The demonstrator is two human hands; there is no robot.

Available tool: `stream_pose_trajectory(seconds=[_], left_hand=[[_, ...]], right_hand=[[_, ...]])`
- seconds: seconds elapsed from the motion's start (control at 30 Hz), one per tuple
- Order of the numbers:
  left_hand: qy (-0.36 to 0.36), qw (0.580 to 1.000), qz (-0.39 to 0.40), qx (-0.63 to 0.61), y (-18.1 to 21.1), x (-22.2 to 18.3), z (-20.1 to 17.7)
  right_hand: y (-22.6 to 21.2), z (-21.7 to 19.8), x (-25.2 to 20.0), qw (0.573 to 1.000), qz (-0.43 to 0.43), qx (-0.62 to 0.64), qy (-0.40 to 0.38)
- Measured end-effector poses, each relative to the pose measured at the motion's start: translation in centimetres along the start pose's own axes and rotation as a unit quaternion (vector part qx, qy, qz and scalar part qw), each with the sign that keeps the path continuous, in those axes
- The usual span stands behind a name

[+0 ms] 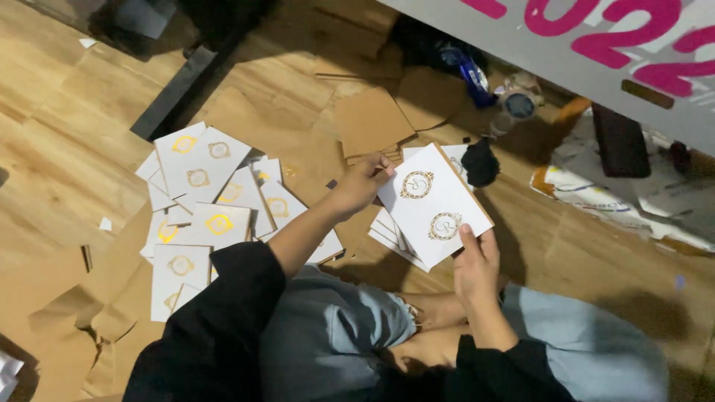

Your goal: A person sits on the floor of a print shop, sorting through a large pile of printed cards with gold foil designs, stacking them neatly, and placing them into cardboard sleeves.

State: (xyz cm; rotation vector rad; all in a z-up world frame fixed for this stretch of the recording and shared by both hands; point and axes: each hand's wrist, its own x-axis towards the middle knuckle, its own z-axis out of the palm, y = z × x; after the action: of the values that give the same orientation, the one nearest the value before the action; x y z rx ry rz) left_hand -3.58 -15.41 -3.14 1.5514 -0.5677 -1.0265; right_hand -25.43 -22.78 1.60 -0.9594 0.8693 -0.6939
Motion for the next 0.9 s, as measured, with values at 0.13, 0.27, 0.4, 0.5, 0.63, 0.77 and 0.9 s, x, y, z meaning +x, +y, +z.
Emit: stream_pose_trajectory(seconds=[0.13,0.27,0.4,0.5,0.63,0.77,0.9], left_hand=[[0.0,0.999,-0.006,-0.032,-2.3,2.5,2.4],[0.023,0.976,-0.035,-0.212,-0.6,-1.6,4.7],[-0.002,0.993,-0.005,-0.117,-3.0,-2.5,6.4],[-0.029,0.997,0.064,0.042,-1.4,-1.0,5.0],[-0.214,0.946,0.099,0.221,3.3,-3.1,2.5],[-0.174,0.964,0.127,0.153,0.4,-1.8,1.9],[0.092,0.993,0.047,0.056,-6.4,3.2,0.0]], right_hand=[[2.0,-2.4,2.0,0.999,0.019,0.027,0.033],[4.2,-2.7,2.3,0.98,0.105,0.162,0.055],[3.2,-0.2,0.8,0.978,0.13,0.164,-0.003],[5.7,-4.8,4.2,0.965,-0.2,-0.169,0.019],[0.0,-3.5,3.6,0.878,-0.295,-0.376,0.019],[4.1,-5.2,5.6,0.955,-0.078,-0.281,-0.05],[7.3,-6.7,7.9,0.991,-0.056,-0.118,0.024]])
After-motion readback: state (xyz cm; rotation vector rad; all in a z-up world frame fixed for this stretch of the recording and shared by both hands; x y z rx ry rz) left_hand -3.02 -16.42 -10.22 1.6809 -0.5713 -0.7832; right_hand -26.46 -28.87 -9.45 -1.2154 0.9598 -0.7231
